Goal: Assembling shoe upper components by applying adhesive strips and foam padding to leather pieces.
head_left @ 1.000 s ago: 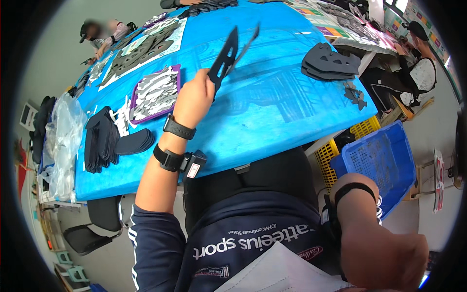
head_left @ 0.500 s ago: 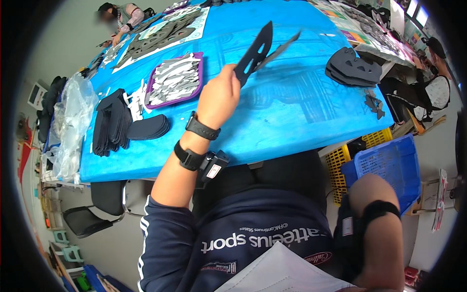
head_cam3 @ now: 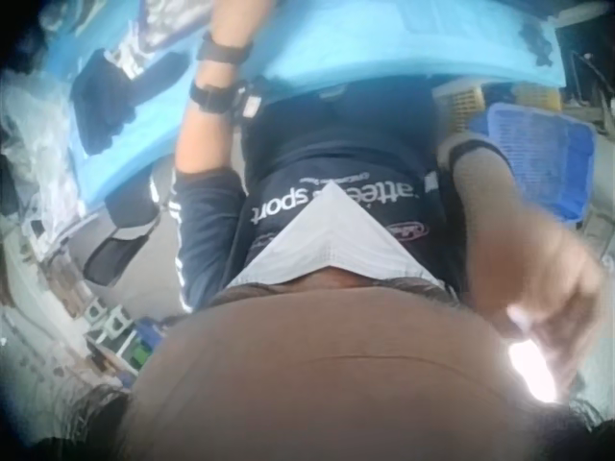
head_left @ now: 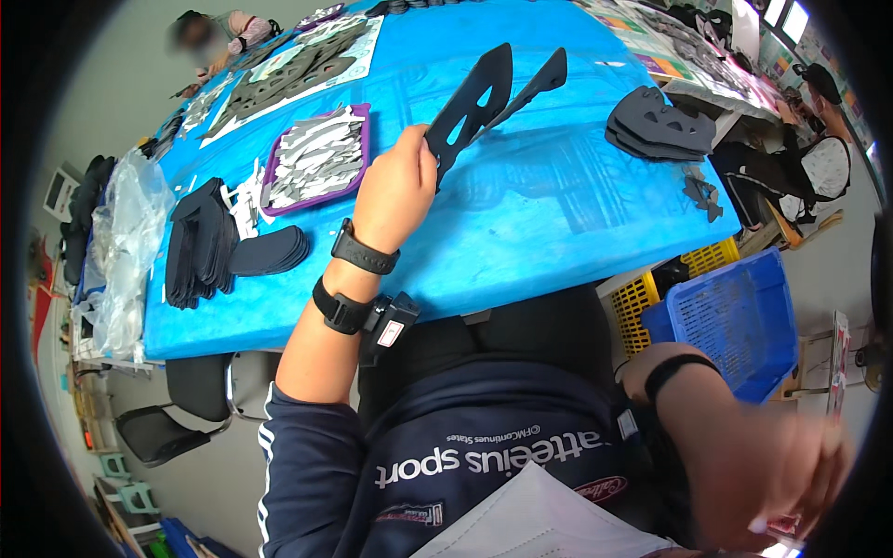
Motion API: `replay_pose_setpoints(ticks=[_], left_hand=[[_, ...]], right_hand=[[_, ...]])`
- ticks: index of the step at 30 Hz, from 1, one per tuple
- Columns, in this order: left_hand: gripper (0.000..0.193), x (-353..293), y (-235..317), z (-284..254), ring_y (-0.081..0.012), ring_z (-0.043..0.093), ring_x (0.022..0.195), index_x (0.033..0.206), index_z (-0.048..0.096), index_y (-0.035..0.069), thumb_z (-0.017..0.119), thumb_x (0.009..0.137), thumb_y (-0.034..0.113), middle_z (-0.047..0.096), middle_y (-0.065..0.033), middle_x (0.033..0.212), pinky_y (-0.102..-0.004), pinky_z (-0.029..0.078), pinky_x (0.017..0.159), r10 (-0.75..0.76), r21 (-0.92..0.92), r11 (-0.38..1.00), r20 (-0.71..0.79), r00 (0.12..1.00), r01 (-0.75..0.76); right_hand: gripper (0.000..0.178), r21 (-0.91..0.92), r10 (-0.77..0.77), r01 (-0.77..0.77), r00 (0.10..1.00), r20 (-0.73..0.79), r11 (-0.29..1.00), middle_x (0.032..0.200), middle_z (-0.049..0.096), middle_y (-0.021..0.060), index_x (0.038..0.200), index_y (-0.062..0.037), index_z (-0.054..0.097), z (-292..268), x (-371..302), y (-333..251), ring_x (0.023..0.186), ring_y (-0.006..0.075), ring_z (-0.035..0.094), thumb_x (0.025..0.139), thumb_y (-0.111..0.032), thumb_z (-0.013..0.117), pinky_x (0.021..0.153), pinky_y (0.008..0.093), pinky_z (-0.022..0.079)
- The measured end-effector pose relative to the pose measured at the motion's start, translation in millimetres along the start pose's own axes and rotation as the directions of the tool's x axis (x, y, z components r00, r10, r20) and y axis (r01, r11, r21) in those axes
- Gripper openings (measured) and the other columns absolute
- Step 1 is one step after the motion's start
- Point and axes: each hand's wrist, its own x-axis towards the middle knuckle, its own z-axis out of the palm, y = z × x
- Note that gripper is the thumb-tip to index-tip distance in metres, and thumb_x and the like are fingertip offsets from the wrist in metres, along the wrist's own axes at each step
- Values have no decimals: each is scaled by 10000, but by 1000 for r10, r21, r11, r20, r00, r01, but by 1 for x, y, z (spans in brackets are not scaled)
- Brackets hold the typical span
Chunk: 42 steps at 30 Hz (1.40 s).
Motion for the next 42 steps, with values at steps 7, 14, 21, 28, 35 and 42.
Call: replay_pose_setpoints(ticks=[7, 14, 21, 28, 35, 42], left_hand=[[197, -12, 1, 8, -351, 579, 604, 1039, 513, 26, 438, 869, 90, 586, -188, 683, -403, 436, 530, 49, 64, 997, -19, 999, -48], [215, -3, -10, -8, -377, 591, 641, 1029, 499, -3, 424, 872, 123, 597, -226, 700, -447, 465, 541, -93, 82, 990, -195, 976, 111], [219, -33, 3, -33, -219, 576, 960, 1091, 468, 7, 373, 934, 125, 550, -147, 1098, -322, 548, 682, -421, -983, 36, -177, 890, -179], [256, -88, 60, 14, -224, 521, 1060, 1175, 382, 60, 403, 926, 118, 446, -133, 1250, -408, 491, 824, -381, -968, -247, 53, 923, -47], [234, -62, 14, -40, -217, 531, 1066, 1075, 528, 45, 548, 843, 70, 560, -108, 1133, -322, 417, 884, -45, -402, 913, 81, 996, 74], [244, 1, -110, -97, -300, 594, 879, 1023, 602, 42, 596, 797, 135, 609, -168, 977, -346, 466, 759, -108, 469, 883, 208, 972, -2]], right_hand=[[388, -928, 953, -370, 260, -153, -48, 617, 555, 71, 683, -20, 602, -44, -93, 128, 603, 168, 562, 831, -377, 571, 544, 305, 426], [458, -898, 908, -407, 291, -301, -167, 582, 588, 118, 707, 0, 609, -108, -142, 159, 537, 188, 593, 866, -410, 480, 524, 335, 447], [572, -852, 834, -93, -286, -472, -515, 556, 581, 87, 693, 16, 619, -116, -129, 140, 511, 151, 578, 872, -494, 431, 520, 272, 460], [401, -80, 965, -962, -260, -36, -262, 725, 614, 60, 963, 29, 604, -27, -165, 60, 582, 111, 572, 863, -355, 544, 525, 229, 454], [289, -660, 916, -749, 301, -264, 56, 713, 607, 65, 1068, 43, 576, -78, -145, 72, 588, 106, 576, 819, -99, 618, 542, 226, 472], [334, -926, 977, -346, 91, -195, -152, 773, 628, 97, 1165, -40, 542, -114, -153, 61, 583, 131, 560, 839, -103, 580, 555, 242, 452]])
